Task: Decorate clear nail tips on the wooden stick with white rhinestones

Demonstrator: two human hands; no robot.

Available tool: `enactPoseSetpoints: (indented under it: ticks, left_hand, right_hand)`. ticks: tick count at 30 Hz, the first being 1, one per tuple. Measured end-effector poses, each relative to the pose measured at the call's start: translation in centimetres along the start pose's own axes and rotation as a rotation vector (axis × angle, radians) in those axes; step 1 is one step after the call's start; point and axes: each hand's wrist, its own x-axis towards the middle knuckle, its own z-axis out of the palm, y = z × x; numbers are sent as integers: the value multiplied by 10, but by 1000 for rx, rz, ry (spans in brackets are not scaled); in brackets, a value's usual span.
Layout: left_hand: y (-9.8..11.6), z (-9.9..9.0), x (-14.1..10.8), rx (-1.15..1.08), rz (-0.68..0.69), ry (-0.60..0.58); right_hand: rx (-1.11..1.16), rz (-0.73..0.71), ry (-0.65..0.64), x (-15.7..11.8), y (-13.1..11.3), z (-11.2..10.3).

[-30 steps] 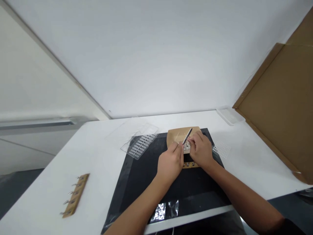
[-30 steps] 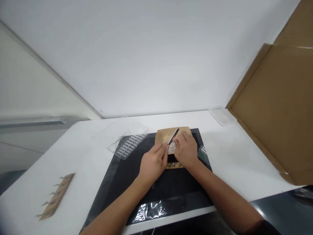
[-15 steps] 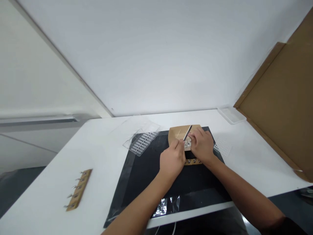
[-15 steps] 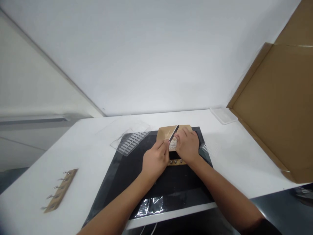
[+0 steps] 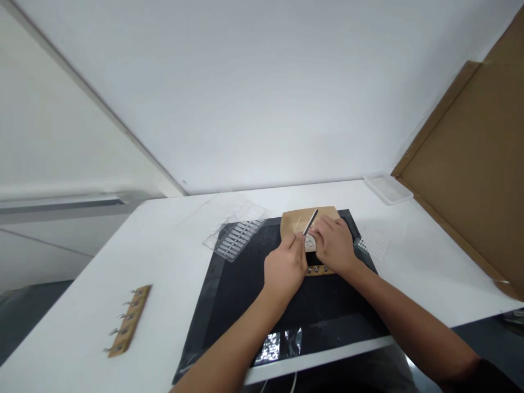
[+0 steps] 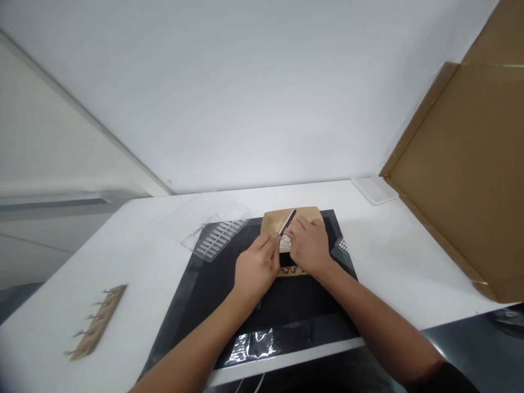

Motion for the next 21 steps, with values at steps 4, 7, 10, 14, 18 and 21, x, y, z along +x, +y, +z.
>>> enactPoseSetpoints:
  ticks: [4, 7, 10, 14, 18, 21]
  left_hand:
    - [-1, 1, -2, -11, 13, 23]
    - [-1, 1, -2, -21, 37, 60]
    - [-1, 1, -3, -32, 37, 68]
    - [-1, 0, -3, -16, 24, 62]
    - [-2, 0, -3, -25, 25, 76]
    - [-2, 0, -3, -13, 29, 89]
  right_hand:
    - [8, 23, 45, 2, 1, 0]
    - [38, -5, 41, 3, 2, -2]
    - [21, 50, 104, 3, 1, -4]
    - [40, -42, 2, 2, -1, -3]
    - [4, 43, 73, 3, -1, -2]
    - [59, -34, 11, 4, -1, -3]
